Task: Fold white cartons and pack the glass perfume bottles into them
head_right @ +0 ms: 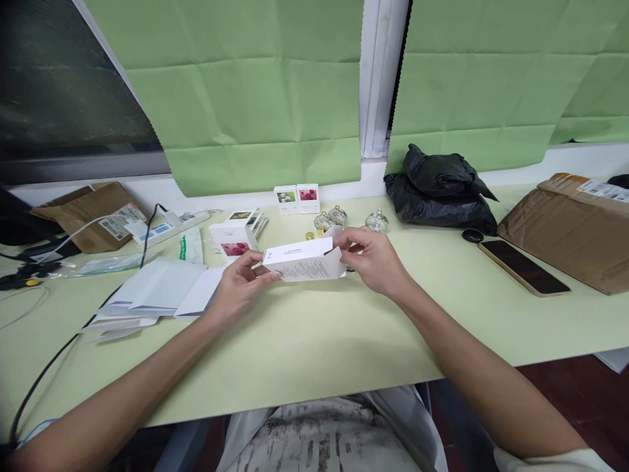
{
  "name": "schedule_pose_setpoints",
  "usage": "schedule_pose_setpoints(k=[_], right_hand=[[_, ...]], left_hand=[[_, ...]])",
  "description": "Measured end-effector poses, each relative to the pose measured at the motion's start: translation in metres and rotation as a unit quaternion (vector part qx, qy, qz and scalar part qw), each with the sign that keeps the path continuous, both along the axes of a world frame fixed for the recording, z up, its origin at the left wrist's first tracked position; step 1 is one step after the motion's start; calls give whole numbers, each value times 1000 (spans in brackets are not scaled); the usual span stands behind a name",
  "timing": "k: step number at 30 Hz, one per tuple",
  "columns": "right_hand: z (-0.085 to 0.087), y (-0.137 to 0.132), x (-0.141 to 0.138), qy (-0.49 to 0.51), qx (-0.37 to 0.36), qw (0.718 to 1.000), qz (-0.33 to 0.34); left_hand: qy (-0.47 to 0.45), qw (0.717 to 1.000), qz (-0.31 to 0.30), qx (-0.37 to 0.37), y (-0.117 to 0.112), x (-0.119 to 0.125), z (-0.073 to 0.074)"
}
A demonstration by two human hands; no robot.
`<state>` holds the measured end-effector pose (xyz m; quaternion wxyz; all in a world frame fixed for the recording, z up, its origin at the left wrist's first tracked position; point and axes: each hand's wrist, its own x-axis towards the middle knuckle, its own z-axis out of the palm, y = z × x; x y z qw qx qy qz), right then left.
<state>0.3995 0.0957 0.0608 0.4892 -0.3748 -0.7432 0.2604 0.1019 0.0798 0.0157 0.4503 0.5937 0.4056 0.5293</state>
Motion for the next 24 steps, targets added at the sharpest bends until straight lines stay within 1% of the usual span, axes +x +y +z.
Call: schedule_pose_setpoints(k=[3,7,9,13,18,24], right_hand=[[-3,0,-1,11,37,999,-13],[-6,2,0,-26,98,995,0],[-7,2,1,-37,108,993,4],[-8,-2,2,-39,102,994,10],[-8,-6,-4,-64,150,987,5],[-7,-9,-9,-89,177,980,-35]], left_hand=[[-17,1000,-8,-17,-1,4,-1],[-42,999,5,-32,-2,7,-1],[-58,998,12,-38,-2,8,-1],[-90,994,8,-62,0,6,-3],[-117,990,0,-84,1,5,-6],[-140,982,-26,-122,0,6,-8]])
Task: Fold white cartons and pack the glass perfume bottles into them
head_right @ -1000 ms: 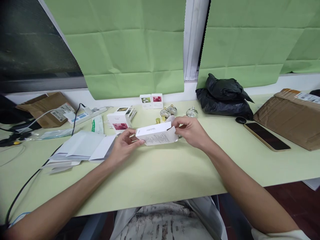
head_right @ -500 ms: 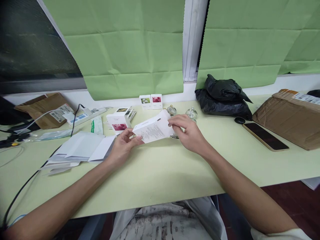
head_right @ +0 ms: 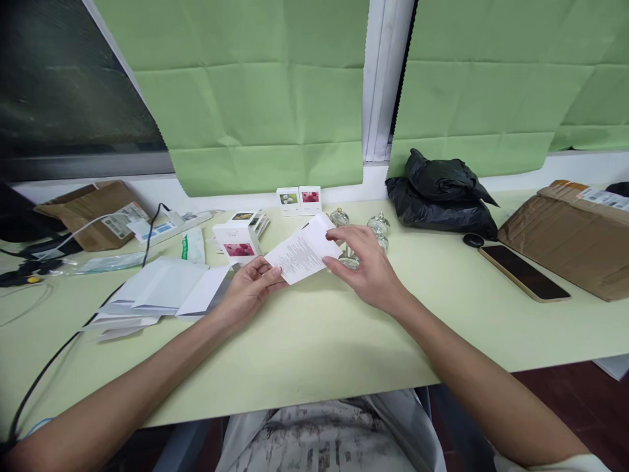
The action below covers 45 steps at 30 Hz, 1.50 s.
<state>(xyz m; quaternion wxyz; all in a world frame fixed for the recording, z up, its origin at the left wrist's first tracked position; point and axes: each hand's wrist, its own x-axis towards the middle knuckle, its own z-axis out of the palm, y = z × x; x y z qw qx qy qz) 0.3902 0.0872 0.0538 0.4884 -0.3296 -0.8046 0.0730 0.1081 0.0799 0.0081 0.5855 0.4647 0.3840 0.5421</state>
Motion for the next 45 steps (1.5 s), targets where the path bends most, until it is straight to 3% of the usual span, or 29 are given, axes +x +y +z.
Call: schedule_pose_setpoints(k=[8,12,20,23,27,33,39,42,45], right_hand=[[1,1,3,-17,-24,999,35],[1,-1,2,-38,3,999,24],[-4,-1,3,-50,-7,997,56],[-3,-1,3,-94,30,993,71],[0,-3,2,-143,70,983,87],[0,-6,2,-185,95,975,81],[-4,-6,-3,-199,83,974,72],[-4,-8,-6,-189,57,977,78],[-3,-9,-6,-148,35,985,75]], left_hand=[[0,1000,-26,-14,-2,0,-3],[14,998,-62,-8,-3,2,-3],[163,976,-129,60,-9,3,1],[234,963,-86,103,-10,3,3],[357,918,-17,168,-14,2,7],[433,879,-11,200,-20,3,9],[401,887,-23,226,-20,5,3],[336,889,9,312,-18,5,0],[326,862,7,388,-16,3,1]])
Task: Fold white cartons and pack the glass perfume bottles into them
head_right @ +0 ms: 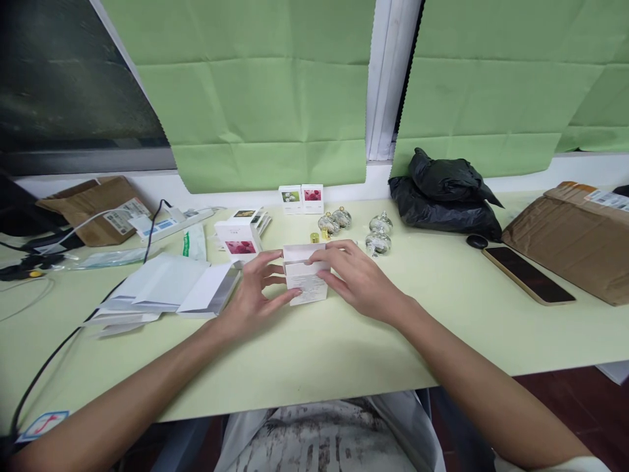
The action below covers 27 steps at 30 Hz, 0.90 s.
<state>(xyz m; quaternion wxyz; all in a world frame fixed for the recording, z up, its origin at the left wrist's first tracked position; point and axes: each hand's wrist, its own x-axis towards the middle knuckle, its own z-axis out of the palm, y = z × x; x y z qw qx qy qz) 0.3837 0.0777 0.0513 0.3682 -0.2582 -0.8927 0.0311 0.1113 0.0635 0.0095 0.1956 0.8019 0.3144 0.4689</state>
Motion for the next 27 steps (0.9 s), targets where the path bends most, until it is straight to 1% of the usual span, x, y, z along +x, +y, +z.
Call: schedule_pose_setpoints(k=[2,4,7,10,12,14,17,21,27], right_hand=[[2,-1,1,23,-15,1000,6],[3,-1,1,39,-35,999,7],[4,-1,1,38,-49,998,-3],[4,0,2,18,-14,1000,0],[3,1,2,8,20,1000,-5],[1,2,2,-7,47,999,-8],[-4,2,1,-20,86,996,-4],[-10,1,2,-21,140,990,-5],[-13,1,5,-63,152,986,-10]], left_hand=[[39,999,-2,6,0,-2,4],[62,998,13,17,0,-3,9],[55,997,31,41,-2,-2,14],[51,996,51,56,-2,-2,14],[58,990,77,105,-1,-4,13],[81,978,98,167,2,-7,11],[117,961,109,224,6,-12,10],[134,952,103,255,7,-15,12],[149,954,90,246,4,-16,17]])
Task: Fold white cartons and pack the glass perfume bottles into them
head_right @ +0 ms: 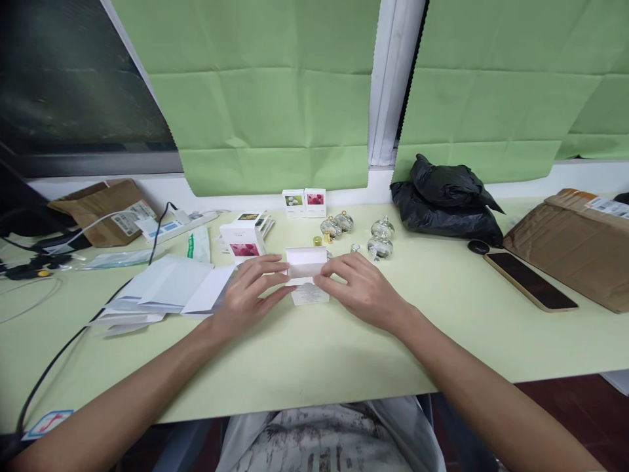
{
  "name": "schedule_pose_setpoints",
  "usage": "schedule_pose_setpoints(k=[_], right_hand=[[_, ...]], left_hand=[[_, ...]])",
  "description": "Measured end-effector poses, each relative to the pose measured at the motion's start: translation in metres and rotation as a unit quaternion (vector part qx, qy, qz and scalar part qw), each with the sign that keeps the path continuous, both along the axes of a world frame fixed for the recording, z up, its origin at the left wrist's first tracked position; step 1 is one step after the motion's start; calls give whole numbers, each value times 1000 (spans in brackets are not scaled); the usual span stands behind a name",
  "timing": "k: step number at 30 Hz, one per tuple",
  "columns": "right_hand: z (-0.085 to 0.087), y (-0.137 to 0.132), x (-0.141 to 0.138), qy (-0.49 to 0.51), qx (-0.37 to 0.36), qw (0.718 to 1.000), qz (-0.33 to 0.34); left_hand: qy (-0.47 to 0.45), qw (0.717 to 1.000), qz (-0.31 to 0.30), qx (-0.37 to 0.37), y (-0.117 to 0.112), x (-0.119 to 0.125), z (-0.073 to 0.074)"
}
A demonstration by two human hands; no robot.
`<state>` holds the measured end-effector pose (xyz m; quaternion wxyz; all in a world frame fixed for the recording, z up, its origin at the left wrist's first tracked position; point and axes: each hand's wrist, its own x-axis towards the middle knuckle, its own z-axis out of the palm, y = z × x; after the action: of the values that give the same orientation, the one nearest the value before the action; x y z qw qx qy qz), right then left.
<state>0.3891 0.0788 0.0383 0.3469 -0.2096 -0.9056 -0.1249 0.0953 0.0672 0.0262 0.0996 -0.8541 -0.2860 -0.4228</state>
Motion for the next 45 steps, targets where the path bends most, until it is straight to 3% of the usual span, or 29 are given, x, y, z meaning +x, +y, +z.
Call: schedule_pose_setpoints(k=[10,14,19,25,30,39,42,45], right_hand=[[5,-2,0,39,-99,993,46],[5,-3,-5,111,-159,979,61],[3,-2,-9,145,-212,966,31],[0,-1,-8,82,-187,979,8],[-2,-5,-16,93,-169,981,-9],[2,-3,-12,99,-168,980,26],[9,-2,-7,144,-174,973,38],[15,1,-2,236,-130,963,2]], left_hand=[[22,998,4,57,-5,-1,-3],[-63,997,-32,-38,-9,5,0],[-145,980,-22,-131,-10,13,6],[-89,990,-34,-109,-6,11,6],[-77,990,-4,-119,-9,16,1],[-103,990,8,-101,-11,21,2],[-98,990,11,-98,-12,21,2],[-93,991,3,-100,-13,21,3]])
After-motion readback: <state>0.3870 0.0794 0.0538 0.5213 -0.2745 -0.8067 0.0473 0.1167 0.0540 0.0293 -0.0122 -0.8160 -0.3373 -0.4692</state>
